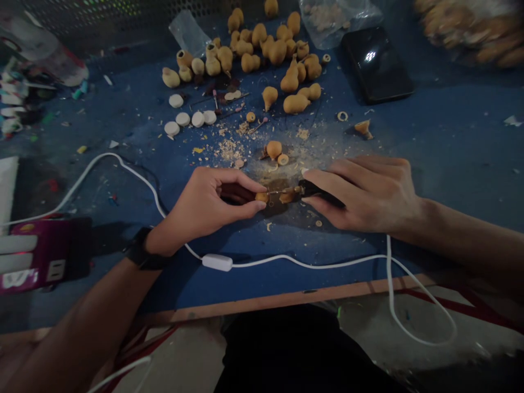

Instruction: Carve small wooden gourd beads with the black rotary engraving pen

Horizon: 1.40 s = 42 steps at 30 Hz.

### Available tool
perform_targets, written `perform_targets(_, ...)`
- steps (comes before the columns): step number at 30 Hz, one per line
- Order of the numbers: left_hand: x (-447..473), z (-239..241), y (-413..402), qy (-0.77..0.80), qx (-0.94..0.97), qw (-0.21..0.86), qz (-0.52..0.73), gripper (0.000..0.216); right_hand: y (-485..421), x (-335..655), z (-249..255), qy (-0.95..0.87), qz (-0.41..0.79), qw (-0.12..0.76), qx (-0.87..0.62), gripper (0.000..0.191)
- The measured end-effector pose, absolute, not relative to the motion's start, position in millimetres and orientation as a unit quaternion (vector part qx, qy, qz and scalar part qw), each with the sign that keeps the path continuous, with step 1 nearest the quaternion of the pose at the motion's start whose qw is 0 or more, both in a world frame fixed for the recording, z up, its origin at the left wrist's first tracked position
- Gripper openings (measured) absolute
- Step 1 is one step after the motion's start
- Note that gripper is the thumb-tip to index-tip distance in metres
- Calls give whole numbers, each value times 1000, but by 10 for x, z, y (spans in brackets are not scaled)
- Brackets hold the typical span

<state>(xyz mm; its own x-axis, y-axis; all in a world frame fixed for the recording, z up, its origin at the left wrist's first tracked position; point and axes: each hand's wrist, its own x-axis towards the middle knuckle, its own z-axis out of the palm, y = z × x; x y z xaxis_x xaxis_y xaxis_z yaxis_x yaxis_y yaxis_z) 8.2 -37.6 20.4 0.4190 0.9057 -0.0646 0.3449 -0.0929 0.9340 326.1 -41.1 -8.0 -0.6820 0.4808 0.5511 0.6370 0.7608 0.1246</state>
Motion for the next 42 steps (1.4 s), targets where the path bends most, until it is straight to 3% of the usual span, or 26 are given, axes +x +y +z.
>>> perform_targets(6, 84, 203, -372, 458, 678, 497, 288, 14, -427, 3258, -65, -903, -120, 217, -350, 27)
perform_targets(16, 79, 199, -373, 459, 682, 496, 278, 16, -419, 3240, -34, -902, -181, 265, -287, 21)
perform_targets(23, 77, 199, -379, 459, 680, 495, 286, 16, -418, 3241, -68, -903, -146, 225, -335, 26)
perform_targets(42, 86, 206, -375, 465, 684, 486, 284, 19, -415, 3249, -65, -905, -134, 254, -313, 22)
